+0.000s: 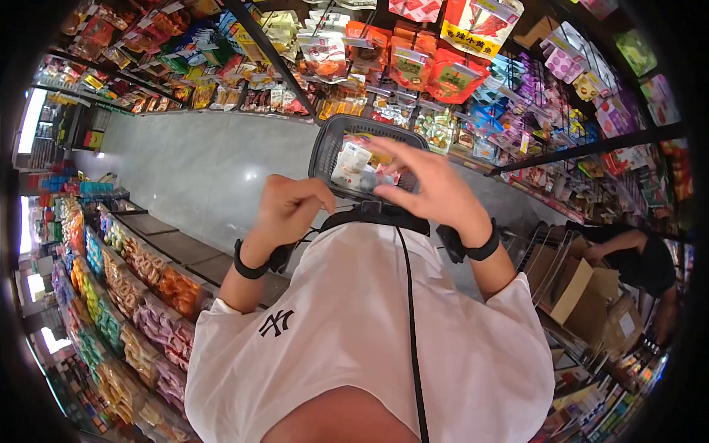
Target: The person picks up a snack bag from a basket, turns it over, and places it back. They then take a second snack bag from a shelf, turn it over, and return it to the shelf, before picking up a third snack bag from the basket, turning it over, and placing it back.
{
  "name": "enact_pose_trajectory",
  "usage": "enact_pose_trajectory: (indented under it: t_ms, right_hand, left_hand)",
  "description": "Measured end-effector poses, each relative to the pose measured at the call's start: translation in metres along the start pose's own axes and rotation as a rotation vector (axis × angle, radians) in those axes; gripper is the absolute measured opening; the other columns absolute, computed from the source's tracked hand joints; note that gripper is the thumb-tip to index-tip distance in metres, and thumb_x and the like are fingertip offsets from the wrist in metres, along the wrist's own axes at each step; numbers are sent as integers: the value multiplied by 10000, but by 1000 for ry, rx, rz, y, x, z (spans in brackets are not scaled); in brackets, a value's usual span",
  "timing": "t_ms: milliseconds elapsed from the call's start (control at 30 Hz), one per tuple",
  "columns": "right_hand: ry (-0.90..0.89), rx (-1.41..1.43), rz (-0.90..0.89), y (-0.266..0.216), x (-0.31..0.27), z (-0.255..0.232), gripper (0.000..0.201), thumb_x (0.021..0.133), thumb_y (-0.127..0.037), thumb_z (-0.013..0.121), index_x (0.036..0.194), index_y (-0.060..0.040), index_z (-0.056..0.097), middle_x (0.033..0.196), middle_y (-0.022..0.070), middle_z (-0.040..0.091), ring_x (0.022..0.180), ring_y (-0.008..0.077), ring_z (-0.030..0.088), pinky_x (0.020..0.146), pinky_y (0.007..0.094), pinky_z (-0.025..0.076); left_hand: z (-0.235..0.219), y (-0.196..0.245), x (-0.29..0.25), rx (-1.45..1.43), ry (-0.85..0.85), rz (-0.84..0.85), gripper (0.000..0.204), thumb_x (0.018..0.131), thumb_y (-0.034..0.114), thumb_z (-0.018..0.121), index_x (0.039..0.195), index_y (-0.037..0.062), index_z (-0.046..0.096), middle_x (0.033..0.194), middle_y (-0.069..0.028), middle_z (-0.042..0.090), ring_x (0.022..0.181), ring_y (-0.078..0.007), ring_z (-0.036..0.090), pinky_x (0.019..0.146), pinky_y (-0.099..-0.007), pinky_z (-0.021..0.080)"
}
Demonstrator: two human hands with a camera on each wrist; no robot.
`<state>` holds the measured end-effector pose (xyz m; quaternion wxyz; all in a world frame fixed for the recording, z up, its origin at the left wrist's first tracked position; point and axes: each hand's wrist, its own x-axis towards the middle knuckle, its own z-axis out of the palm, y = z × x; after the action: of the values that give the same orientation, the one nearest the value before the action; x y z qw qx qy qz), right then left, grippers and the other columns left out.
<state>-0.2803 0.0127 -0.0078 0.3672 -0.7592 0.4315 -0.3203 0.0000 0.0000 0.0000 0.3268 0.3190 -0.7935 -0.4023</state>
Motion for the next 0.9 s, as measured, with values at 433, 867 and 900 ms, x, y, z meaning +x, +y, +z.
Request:
enact_pose_trajectory:
  t_ms: [433,867,900]
  right_hand:
    - [14,122,455,145,13,27,402,959,-150,741,1336,-39,656,1228,126,751,946,188,735,838,327,581]
    - [-509,-224,810,575,-68,269,336,834,-309,682,1024,-51,783,999,237,743,1002,409,710,887,498,565]
    - [-545,-247,810,594,-65,281,345,830,-305,682,1051,-59,784,1086,253,734,1049,420,698,924,490,557]
  left_hand:
    - [-9,-92,-32,110,317,-419,218,684,-143,434,712,14,582,634,-99,561,555,-207,569,529,-296,393]
    - [107,-192,-138,-33,104,-1021,187,635,-87,463,606,29,606,539,-108,588,482,-255,609,494,-339,454]
    - [115,-193,-147,-31,87,-1077,192,645,-92,462,612,27,609,544,-108,593,487,-246,616,498,-333,458]
